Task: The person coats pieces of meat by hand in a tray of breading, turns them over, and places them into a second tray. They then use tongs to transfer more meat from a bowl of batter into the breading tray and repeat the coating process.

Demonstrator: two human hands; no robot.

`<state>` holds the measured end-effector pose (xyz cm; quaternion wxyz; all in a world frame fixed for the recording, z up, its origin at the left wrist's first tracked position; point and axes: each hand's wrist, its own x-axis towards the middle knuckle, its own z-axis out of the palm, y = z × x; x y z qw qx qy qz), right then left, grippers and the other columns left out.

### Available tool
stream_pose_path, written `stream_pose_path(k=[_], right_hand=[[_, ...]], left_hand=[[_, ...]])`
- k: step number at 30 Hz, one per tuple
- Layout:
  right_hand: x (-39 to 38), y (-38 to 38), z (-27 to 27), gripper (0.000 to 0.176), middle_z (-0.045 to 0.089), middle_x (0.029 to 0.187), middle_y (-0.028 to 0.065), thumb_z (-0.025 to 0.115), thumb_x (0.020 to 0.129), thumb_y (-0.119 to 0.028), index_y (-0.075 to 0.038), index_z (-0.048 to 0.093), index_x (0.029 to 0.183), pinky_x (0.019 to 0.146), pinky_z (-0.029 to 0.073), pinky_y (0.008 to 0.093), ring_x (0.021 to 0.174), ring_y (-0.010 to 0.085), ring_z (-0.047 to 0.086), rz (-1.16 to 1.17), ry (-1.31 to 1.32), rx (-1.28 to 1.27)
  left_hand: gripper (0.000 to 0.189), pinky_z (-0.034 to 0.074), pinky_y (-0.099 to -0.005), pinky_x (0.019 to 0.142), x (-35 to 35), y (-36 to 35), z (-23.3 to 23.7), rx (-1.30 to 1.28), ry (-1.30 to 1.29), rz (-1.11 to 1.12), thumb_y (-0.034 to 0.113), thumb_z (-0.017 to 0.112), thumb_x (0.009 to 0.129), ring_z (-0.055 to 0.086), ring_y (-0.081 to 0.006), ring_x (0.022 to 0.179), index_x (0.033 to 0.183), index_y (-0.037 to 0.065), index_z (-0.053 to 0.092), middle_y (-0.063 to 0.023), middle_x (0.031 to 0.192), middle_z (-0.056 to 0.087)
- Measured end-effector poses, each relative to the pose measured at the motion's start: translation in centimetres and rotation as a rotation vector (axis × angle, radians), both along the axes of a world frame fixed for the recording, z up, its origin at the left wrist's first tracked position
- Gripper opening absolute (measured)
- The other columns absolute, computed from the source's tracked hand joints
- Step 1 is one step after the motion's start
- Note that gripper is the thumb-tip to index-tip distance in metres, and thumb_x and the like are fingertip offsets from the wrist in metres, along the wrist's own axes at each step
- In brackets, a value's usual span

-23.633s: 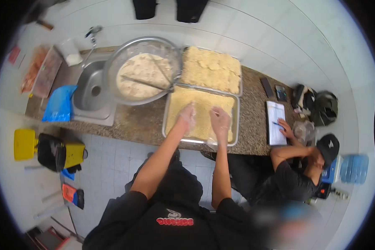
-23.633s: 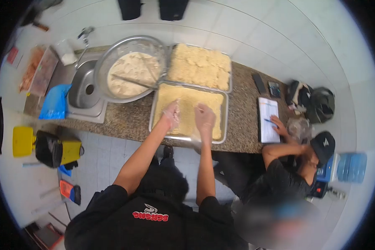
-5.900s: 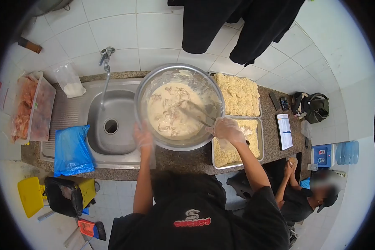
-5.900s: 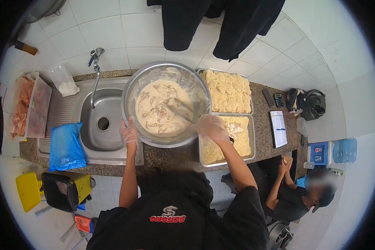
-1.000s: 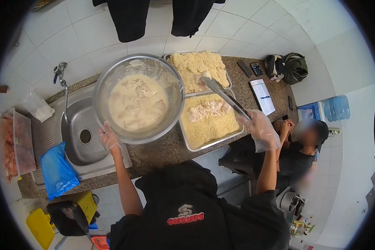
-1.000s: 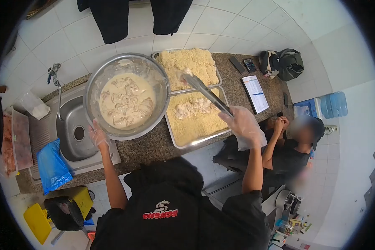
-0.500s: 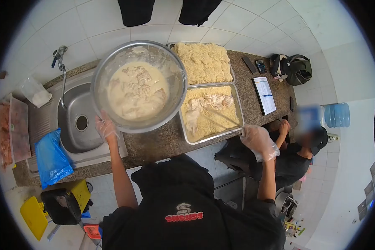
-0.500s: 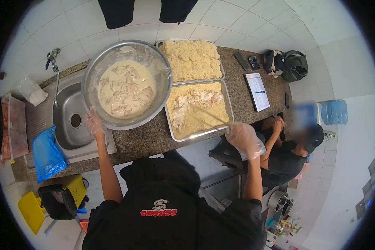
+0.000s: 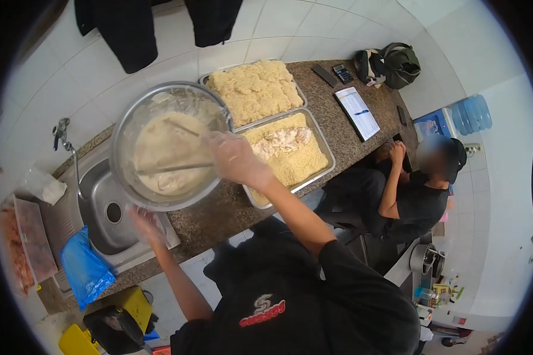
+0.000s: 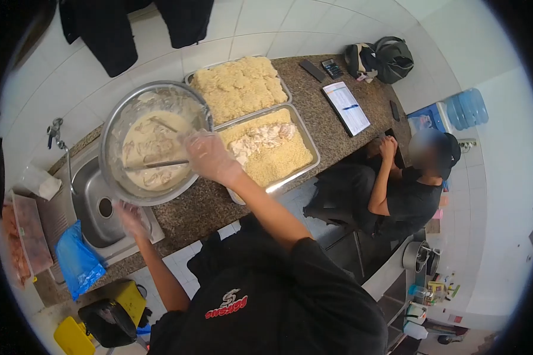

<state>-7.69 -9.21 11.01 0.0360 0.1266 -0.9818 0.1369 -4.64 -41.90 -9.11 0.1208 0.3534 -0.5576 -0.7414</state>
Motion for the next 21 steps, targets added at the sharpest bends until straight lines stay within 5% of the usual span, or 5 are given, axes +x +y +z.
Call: stream_pose_path(k=[3,7,11,14,21], right_hand=[[4.0,5.2,4.0,0.032,0.074,0.108,0.0219,0.065,0.095,-0.019,0.0,0.069,0.12,0.092,0.056,0.042,0.1,0.0337,0.073,-0.131,0.193,-0.322],[8.4,22.4,-6.4,0.027,0.074,0.105,0.0211,0.064,0.095,-0.023,-0.002,0.074,0.108,0.087,0.057,0.0445,0.093,0.0338,0.073,-0.56,-0.026,-0.311],[12.5,30.8,-16.3,0.028,0.071,0.101,0.0204,0.055,0.09,-0.012,0.006,0.071,0.105,0.086,0.052,0.046,0.095,0.0353,0.068,-0.433,0.011,0.156],[14.1,31.4,-21.4,0.019,0.066,0.091,0.0213,0.058,0.08,-0.009,0.004,0.064,0.093,0.076,0.046,0.0501,0.085,0.0366,0.063,-0.258,0.092,0.206],[13.5,31.4,-18.1,0.026,0.065,0.104,0.0252,0.057,0.083,-0.008,0.003,0.061,0.106,0.084,0.051,0.053,0.095,0.0437,0.064,-0.636,0.007,-0.291]], left_hand=[[0.041,0.046,-0.0245,0.064,8.2,4.3,-1.5,-0.367,0.098,0.126,0.044,0.052,0.108,0.056,-0.0044,0.077,0.121,0.007,0.063,0.0048,0.083,0.055],[0.015,0.052,-0.0349,0.073,13.3,18.6,6.1,-0.377,0.092,-0.672,0.018,0.066,0.101,0.063,-0.018,0.079,0.102,0.004,0.072,-0.0069,0.087,0.067],[0.042,0.05,-0.0474,0.097,9.6,33.3,8.0,-0.827,0.078,-1.124,0.03,0.076,0.089,0.065,-0.0445,0.106,0.119,0.001,0.07,-0.0255,0.112,0.07],[0.065,0.047,-0.0519,0.106,7.1,40.4,2.2,-1.174,0.104,-1.16,0.042,0.066,0.093,0.059,-0.0455,0.123,0.141,0.0,0.053,-0.0288,0.137,0.06],[0.072,0.035,-0.0494,0.118,5.8,45.4,5.9,-1.14,-0.338,-1.395,0.033,0.064,0.093,0.048,-0.0464,0.136,0.148,-0.008,0.043,-0.034,0.144,0.052]])
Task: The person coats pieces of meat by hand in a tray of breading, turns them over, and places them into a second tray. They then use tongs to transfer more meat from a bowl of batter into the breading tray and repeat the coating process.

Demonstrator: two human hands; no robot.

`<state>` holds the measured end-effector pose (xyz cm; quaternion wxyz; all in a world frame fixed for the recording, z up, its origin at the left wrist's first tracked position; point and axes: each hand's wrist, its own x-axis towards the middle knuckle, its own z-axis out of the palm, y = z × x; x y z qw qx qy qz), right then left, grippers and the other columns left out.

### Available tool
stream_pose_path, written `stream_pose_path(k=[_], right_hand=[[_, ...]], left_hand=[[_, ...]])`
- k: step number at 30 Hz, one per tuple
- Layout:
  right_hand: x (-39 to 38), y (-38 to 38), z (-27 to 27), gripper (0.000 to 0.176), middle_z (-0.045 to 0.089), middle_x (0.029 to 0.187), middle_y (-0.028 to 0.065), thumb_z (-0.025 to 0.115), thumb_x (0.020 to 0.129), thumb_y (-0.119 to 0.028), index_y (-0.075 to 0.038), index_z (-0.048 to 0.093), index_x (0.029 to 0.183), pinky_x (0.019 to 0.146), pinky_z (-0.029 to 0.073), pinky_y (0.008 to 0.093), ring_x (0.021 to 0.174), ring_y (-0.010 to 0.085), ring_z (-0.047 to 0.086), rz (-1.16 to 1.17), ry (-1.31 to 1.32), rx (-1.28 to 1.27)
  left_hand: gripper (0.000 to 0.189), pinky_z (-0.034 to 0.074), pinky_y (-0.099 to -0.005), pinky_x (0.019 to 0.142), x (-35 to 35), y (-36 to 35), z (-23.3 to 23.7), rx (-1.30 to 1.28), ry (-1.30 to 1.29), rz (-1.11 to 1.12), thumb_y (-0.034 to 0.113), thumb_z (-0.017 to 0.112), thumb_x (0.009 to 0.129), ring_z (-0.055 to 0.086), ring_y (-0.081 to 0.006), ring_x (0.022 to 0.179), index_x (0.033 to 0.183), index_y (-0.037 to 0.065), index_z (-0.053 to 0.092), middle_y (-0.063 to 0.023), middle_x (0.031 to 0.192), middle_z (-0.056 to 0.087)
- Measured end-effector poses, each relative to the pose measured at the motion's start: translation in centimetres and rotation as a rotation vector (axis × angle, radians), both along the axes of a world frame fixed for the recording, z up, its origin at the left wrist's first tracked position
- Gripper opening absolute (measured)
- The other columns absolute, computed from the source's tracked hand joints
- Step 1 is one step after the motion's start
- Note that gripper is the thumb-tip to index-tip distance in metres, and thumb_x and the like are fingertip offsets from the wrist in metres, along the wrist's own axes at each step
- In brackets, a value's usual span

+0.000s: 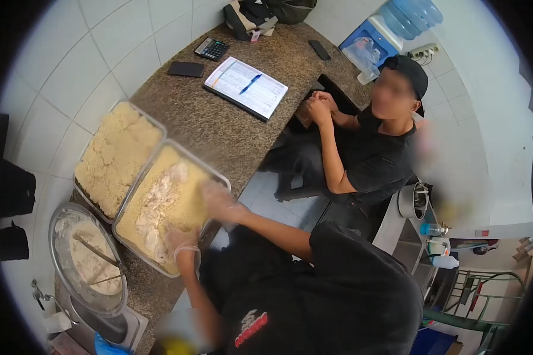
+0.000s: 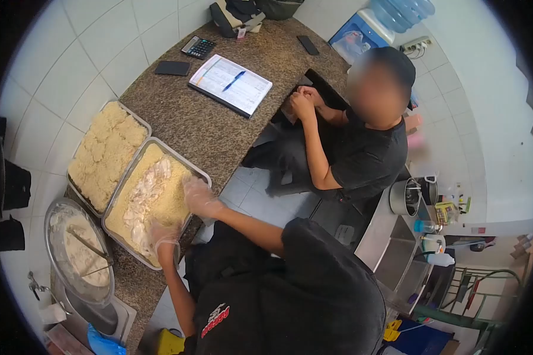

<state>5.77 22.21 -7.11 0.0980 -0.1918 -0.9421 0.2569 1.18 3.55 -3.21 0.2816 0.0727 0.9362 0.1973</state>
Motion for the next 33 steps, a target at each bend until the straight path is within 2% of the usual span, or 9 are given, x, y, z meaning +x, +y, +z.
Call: stream_pose_path(k=[3,4,5,7,12,22,25,27,33], right_hand=[[-0.7,-1.6,-4.1,0.033,0.065,0.113,0.0293,0.059,0.081,-0.01,0.008,0.065,0.108,0.084,0.05,0.0537,0.097,0.0433,0.065,0.177,-0.04,-0.067],[-1.5,-2.4,-4.7,0.03,0.067,0.112,0.029,0.059,0.081,-0.011,0.008,0.068,0.103,0.084,0.051,0.0531,0.096,0.0429,0.065,0.377,-0.186,0.005],[-2.7,-3.5,-4.6,0.028,0.068,0.111,0.0287,0.059,0.081,-0.012,0.008,0.071,0.098,0.084,0.051,0.0525,0.096,0.0424,0.066,0.592,-0.312,0.093],[-4.8,-3.3,-1.6,0.025,0.07,0.1,0.0273,0.058,0.084,-0.014,0.006,0.073,0.084,0.087,0.051,0.0537,0.094,0.0431,0.066,0.744,-0.303,0.088],[-3.4,0.6,2.5,0.034,0.067,0.113,0.0281,0.058,0.089,-0.019,0.008,0.069,0.105,0.095,0.05,0.0549,0.105,0.0432,0.065,0.137,0.019,-0.347],[-6.8,-2.5,-2.5,0.03,0.068,0.117,0.0255,0.057,0.092,-0.026,0.0,0.073,0.089,0.094,0.05,0.0518,0.108,0.0389,0.064,0.639,-0.459,-0.008],[-4.9,-0.9,-1.5,0.026,0.071,0.096,0.0185,0.062,0.09,-0.022,-0.001,0.072,0.102,0.085,0.055,0.0474,0.094,0.0308,0.068,0.357,-0.064,-0.381],[-4.8,-1.3,-1.5,0.042,0.067,0.079,0.0111,0.066,0.088,-0.016,-0.002,0.064,0.127,0.081,0.057,0.0428,0.089,0.0231,0.069,-0.478,-0.062,-1.768],[-7.0,-4.4,-8.8,0.053,0.064,0.133,0.0216,0.059,0.1,-0.031,-0.005,0.052,0.146,0.109,0.047,0.0442,0.121,0.0352,0.062,0.331,0.226,-1.07]], left_hand=[[0.068,0.029,-0.0504,0.122,2.0,-4.1,-14.9,0.207,0.404,-0.362,0.029,0.062,0.096,0.041,-0.0473,0.142,0.147,-0.011,0.042,-0.0347,0.148,0.047],[0.066,0.021,-0.0505,0.125,1.9,-1.1,-5.6,0.079,0.088,-0.356,0.027,0.058,0.099,0.031,-0.0471,0.148,0.149,-0.012,0.039,-0.035,0.154,0.038],[0.062,0.021,-0.0475,0.125,3.1,-2.5,-21.6,0.312,0.443,-0.042,0.024,0.057,0.099,0.032,-0.0472,0.147,0.149,-0.011,0.04,-0.0351,0.153,0.04],[0.071,0.038,-0.049,0.114,-1.3,1.5,-5.7,0.297,0.161,0.139,0.018,0.07,0.087,0.049,-0.0466,0.135,0.147,-0.009,0.042,-0.0364,0.142,0.051],[0.064,0.047,-0.0472,0.104,-2.5,-0.7,1.4,0.455,0.062,0.36,0.021,0.075,0.083,0.06,-0.047,0.119,0.137,-0.004,0.053,-0.0309,0.125,0.064],[0.035,0.051,-0.046,0.099,-4.0,2.2,-9.8,0.347,0.374,0.109,0.012,0.064,0.093,0.064,-0.0431,0.113,0.126,-0.001,0.063,-0.0271,0.121,0.066],[0.049,0.051,-0.0461,0.1,-4.2,1.1,-5.2,0.656,0.345,0.27,0.01,0.074,0.084,0.063,-0.0445,0.117,0.13,-0.001,0.062,-0.028,0.123,0.067],[0.049,0.051,-0.0455,0.101,-4.1,-0.6,-2.7,0.453,0.293,0.228,0.005,0.073,0.082,0.063,-0.0431,0.118,0.13,0.0,0.063,-0.0271,0.127,0.066],[0.048,0.051,-0.0454,0.101,-2.0,-2.4,-4.2,0.262,0.414,0.073,0.002,0.068,0.083,0.064,-0.0421,0.117,0.13,0.001,0.064,-0.0259,0.123,0.067]])
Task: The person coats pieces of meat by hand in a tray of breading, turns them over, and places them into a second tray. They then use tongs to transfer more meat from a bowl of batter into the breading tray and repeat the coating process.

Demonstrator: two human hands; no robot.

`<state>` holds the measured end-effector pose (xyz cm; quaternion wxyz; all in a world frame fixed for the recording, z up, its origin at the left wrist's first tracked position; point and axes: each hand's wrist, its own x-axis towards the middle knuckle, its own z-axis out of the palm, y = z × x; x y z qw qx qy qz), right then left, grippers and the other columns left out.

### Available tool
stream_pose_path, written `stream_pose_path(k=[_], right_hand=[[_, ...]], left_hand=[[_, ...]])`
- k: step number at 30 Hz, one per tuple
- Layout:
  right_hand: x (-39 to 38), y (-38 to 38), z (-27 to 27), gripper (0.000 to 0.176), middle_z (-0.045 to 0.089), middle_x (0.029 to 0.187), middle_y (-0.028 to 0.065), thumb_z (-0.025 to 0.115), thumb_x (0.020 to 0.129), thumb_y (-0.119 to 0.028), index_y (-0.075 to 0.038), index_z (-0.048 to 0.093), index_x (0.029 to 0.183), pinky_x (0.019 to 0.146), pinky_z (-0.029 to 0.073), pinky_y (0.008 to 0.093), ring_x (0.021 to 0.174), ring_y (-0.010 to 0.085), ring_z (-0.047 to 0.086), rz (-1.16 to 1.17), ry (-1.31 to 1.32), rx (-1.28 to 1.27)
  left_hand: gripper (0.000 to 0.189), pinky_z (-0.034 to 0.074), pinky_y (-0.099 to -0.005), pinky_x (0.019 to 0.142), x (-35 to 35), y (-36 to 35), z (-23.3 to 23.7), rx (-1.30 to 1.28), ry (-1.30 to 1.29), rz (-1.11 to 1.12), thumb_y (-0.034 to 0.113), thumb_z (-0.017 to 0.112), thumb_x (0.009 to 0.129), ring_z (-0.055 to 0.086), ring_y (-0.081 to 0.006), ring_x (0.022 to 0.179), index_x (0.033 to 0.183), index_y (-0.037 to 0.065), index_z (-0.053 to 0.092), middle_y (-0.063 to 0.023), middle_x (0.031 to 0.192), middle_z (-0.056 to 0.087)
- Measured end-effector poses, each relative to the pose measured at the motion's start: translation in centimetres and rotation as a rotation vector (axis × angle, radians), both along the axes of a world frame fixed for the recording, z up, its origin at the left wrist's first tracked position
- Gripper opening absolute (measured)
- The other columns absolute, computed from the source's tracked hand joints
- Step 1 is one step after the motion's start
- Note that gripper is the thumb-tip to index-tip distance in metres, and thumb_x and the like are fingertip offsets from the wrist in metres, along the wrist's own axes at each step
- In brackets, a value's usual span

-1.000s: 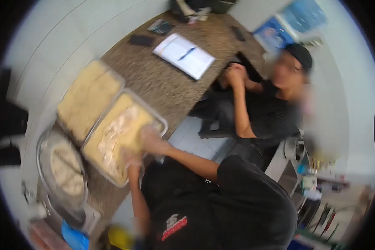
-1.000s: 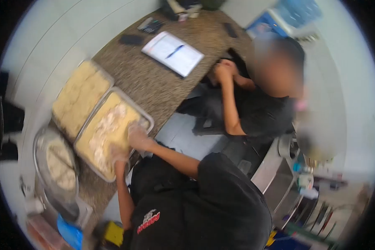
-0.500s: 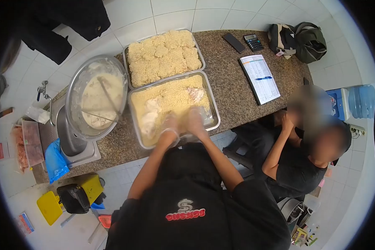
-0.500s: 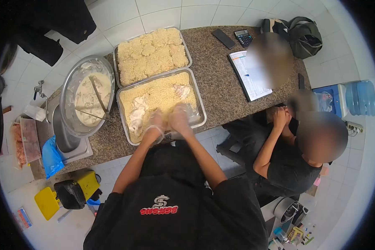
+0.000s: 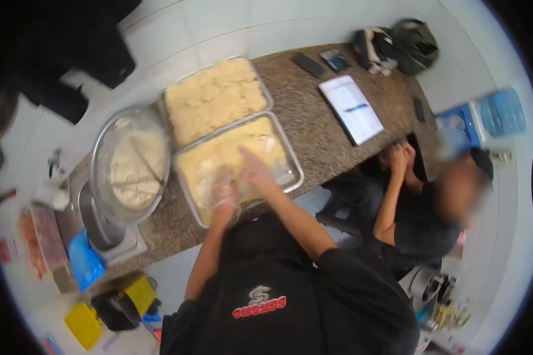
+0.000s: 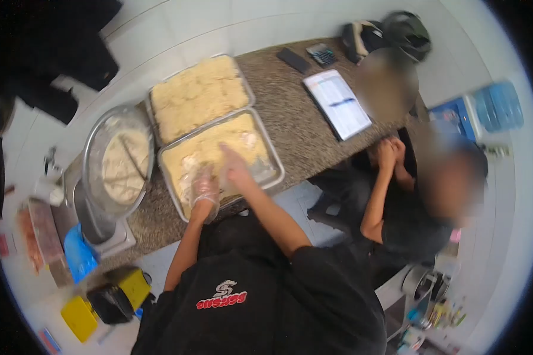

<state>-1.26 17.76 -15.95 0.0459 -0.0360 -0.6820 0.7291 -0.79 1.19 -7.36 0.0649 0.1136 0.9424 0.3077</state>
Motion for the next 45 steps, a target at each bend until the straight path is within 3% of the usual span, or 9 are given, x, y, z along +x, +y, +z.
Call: stream_pose_path(k=[1,4,6,8,17,22,30,37,45], right_hand=[[-0.9,-1.4,2.1,0.059,0.061,0.139,0.0242,0.061,0.098,-0.03,-0.007,0.049,0.151,0.115,0.043,0.0438,0.131,0.0351,0.058,-0.135,0.337,0.405],[-2.1,-4.6,1.9,0.066,0.059,0.137,0.0243,0.064,0.095,-0.04,0.0,0.051,0.146,0.108,0.044,0.0401,0.127,0.0299,0.056,-0.21,-0.252,0.013],[-1.6,-2.8,0.5,0.068,0.065,0.126,0.0223,0.067,0.096,-0.045,0.01,0.057,0.136,0.097,0.05,0.0393,0.114,0.0261,0.06,-0.352,-0.24,-0.07],[-1.2,-2.2,4.7,0.074,0.065,0.128,0.0245,0.068,0.092,-0.053,0.012,0.063,0.126,0.094,0.051,0.0405,0.113,0.027,0.062,-0.338,-0.702,-0.021],[3.1,1.8,12.3,0.061,0.074,0.104,0.0171,0.078,0.086,-0.047,0.009,0.07,0.11,0.078,0.055,0.0414,0.088,0.0261,0.07,-0.271,-0.566,-0.001],[-0.6,4.8,13.7,0.044,0.075,0.082,0.0203,0.077,0.085,-0.037,0.005,0.075,0.097,0.069,0.057,0.044,0.077,0.0323,0.075,-0.161,-0.522,0.773],[-3.2,2.2,24.2,0.029,0.069,0.079,0.0281,0.07,0.084,-0.025,0.004,0.072,0.082,0.072,0.058,0.0474,0.08,0.0449,0.071,-0.123,-0.155,1.079],[-2.0,-1.8,18.3,0.034,0.071,0.095,0.028,0.067,0.088,-0.033,-0.002,0.075,0.098,0.084,0.055,0.0517,0.092,0.0431,0.07,0.37,-0.105,1.137],[3.9,1.2,8.2,0.047,0.072,0.097,0.0286,0.067,0.091,-0.04,0.005,0.07,0.103,0.084,0.056,0.0502,0.096,0.0452,0.069,0.074,-0.371,1.157]], left_hand=[[0.047,0.051,-0.0459,0.101,0.2,-1.2,-3.0,0.028,0.078,-0.012,0.001,0.067,0.082,0.064,-0.0422,0.116,0.129,0.002,0.064,-0.0255,0.122,0.068],[0.042,0.051,-0.0462,0.101,0.6,-0.2,0.8,0.58,-0.327,0.266,0.0,0.065,0.082,0.065,-0.0416,0.113,0.124,0.003,0.067,-0.0243,0.119,0.069],[0.036,0.052,-0.0455,0.101,-0.4,-1.6,-1.1,-0.034,0.163,-0.107,0.004,0.068,0.083,0.066,-0.041,0.112,0.119,0.003,0.07,-0.0242,0.12,0.069],[0.034,0.051,-0.0457,0.102,-0.3,-0.5,0.5,-0.018,0.118,-0.119,0.006,0.07,0.084,0.065,-0.041,0.114,0.117,0.003,0.07,-0.0242,0.121,0.068],[0.05,0.048,-0.0491,0.104,0.4,-1.4,-4.2,-0.137,0.262,-0.254,0.022,0.072,0.086,0.058,-0.0444,0.121,0.131,0.005,0.062,-0.026,0.131,0.06],[0.047,0.05,-0.0507,0.1,1.5,-0.9,-3.5,-0.106,0.121,-0.346,0.024,0.068,0.088,0.06,-0.0448,0.115,0.13,0.004,0.063,-0.0258,0.124,0.061],[0.034,0.051,-0.0512,0.096,2.1,-0.6,-2.5,0.047,0.059,-0.285,0.025,0.066,0.087,0.064,-0.0445,0.107,0.111,0.001,0.069,-0.0262,0.11,0.067],[0.027,0.055,-0.0502,0.088,3.7,0.2,-2.8,-0.113,-0.124,-0.027,0.016,0.065,0.084,0.066,-0.0448,0.098,0.1,-0.005,0.069,-0.028,0.102,0.068],[0.02,0.051,-0.0522,0.089,3.0,2.3,-2.7,-0.013,-0.059,-0.198,0.015,0.065,0.087,0.066,-0.045,0.096,0.098,-0.002,0.067,-0.027,0.099,0.069]])
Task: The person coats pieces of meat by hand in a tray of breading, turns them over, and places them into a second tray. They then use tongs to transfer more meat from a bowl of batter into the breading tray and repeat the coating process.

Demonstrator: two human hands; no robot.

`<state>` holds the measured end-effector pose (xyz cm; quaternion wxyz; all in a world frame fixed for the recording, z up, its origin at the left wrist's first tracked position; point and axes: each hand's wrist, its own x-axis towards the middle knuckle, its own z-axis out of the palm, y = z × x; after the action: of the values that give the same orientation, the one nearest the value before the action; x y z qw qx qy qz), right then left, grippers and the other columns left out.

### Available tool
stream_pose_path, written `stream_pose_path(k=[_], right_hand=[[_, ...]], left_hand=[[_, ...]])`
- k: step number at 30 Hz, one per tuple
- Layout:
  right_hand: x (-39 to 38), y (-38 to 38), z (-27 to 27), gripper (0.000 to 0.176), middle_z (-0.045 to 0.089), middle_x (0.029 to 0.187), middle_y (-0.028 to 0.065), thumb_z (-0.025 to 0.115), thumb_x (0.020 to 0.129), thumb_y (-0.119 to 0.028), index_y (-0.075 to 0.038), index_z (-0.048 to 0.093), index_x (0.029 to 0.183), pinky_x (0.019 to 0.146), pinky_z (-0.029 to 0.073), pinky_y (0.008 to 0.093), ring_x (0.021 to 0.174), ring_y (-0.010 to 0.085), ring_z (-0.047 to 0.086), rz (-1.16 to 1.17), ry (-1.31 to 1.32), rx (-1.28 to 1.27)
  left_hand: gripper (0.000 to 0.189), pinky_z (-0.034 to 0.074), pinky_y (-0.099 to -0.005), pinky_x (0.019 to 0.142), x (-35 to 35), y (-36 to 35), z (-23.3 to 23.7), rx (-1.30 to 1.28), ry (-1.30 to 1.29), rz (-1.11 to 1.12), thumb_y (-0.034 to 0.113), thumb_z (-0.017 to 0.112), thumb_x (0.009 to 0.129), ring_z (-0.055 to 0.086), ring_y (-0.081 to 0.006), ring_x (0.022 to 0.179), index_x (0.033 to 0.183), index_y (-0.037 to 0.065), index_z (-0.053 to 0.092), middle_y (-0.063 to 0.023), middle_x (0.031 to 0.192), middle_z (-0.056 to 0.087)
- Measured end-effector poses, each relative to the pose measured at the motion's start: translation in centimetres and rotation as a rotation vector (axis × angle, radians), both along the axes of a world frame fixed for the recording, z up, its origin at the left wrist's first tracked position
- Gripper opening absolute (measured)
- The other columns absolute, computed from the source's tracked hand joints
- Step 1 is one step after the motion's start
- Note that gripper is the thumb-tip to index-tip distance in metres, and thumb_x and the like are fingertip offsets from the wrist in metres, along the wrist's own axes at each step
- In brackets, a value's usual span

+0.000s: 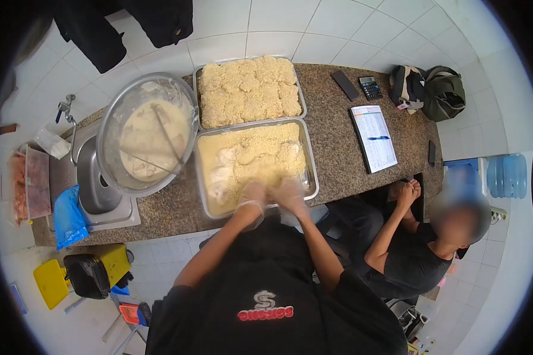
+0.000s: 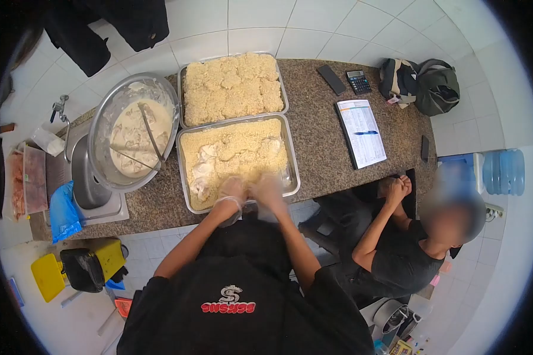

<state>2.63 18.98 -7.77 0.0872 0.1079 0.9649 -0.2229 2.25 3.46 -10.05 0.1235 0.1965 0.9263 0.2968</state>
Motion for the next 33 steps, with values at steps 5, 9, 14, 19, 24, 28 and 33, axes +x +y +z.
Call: stream_pose_path(k=[5,9,14,19,24,28,33], right_hand=[[-2.4,-1.4,1.3,0.048,0.073,0.102,0.0292,0.066,0.089,-0.031,0.006,0.067,0.119,0.087,0.055,0.0434,0.099,0.0347,0.073,-0.2,-0.026,-0.355],[-4.0,0.7,2.5,0.061,0.074,0.111,0.0221,0.076,0.086,-0.032,0.011,0.062,0.127,0.088,0.053,0.0384,0.101,0.0286,0.07,-0.297,-0.106,-0.812],[-5.5,2.5,4.4,0.038,0.071,0.104,0.0051,0.072,0.094,-0.018,0.007,0.063,0.122,0.074,0.05,0.0258,0.087,0.0103,0.063,-0.351,-0.078,-1.043],[-5.9,2.0,9.1,0.03,0.073,0.101,0.0071,0.071,0.094,-0.019,0.0,0.069,0.116,0.075,0.054,0.0324,0.086,0.0169,0.069,-0.281,-0.071,-1.07],[-5.3,3.9,7.4,0.033,0.074,0.111,0.0199,0.069,0.091,-0.021,-0.01,0.072,0.122,0.091,0.055,0.043,0.103,0.0342,0.071,-0.03,0.047,-0.152],[-3.5,4.0,3.9,0.026,0.074,0.108,0.0188,0.068,0.09,-0.024,-0.012,0.075,0.113,0.09,0.055,0.0453,0.101,0.0365,0.07,-0.151,0.126,-0.229],[0.2,4.1,5.3,0.02,0.075,0.098,0.0177,0.068,0.092,-0.023,-0.008,0.077,0.102,0.08,0.057,0.0443,0.09,0.0359,0.072,-0.297,0.284,-0.35]], left_hand=[[0.023,0.053,-0.0481,0.089,-2.2,1.8,0.0,0.583,-0.537,0.514,0.018,0.066,0.092,0.068,-0.0422,0.099,0.107,0.001,0.069,-0.0252,0.104,0.07],[0.033,0.053,-0.0445,0.096,-3.0,-0.8,5.5,0.369,-0.008,0.287,0.022,0.055,0.1,0.069,-0.0392,0.107,0.125,0.004,0.067,-0.0212,0.113,0.071],[0.045,0.054,-0.0435,0.098,-3.3,-4.2,-0.8,-0.29,0.435,-0.106,0.012,0.052,0.096,0.069,-0.0367,0.11,0.14,0.005,0.057,-0.0194,0.136,0.063],[0.056,0.047,-0.0444,0.107,-3.0,-5.2,3.8,-0.319,0.129,-0.332,0.008,0.054,0.09,0.064,-0.0351,0.12,0.146,0.007,0.053,-0.0197,0.144,0.057],[0.051,0.042,-0.0487,0.111,-4.8,-3.0,2.6,-0.131,0.231,-0.137,0.012,0.054,0.092,0.06,-0.0332,0.126,0.142,0.009,0.058,-0.0177,0.143,0.058],[0.035,0.045,-0.0508,0.106,-9.1,2.7,5.6,-0.425,0.247,-0.044,0.02,0.057,0.093,0.062,-0.0314,0.119,0.125,0.012,0.068,-0.0124,0.126,0.068],[0.025,0.047,-0.0503,0.087,-9.5,2.6,-0.9,-0.191,0.397,0.047,0.018,0.061,0.088,0.062,-0.0346,0.101,0.11,0.011,0.07,-0.0161,0.11,0.065]])
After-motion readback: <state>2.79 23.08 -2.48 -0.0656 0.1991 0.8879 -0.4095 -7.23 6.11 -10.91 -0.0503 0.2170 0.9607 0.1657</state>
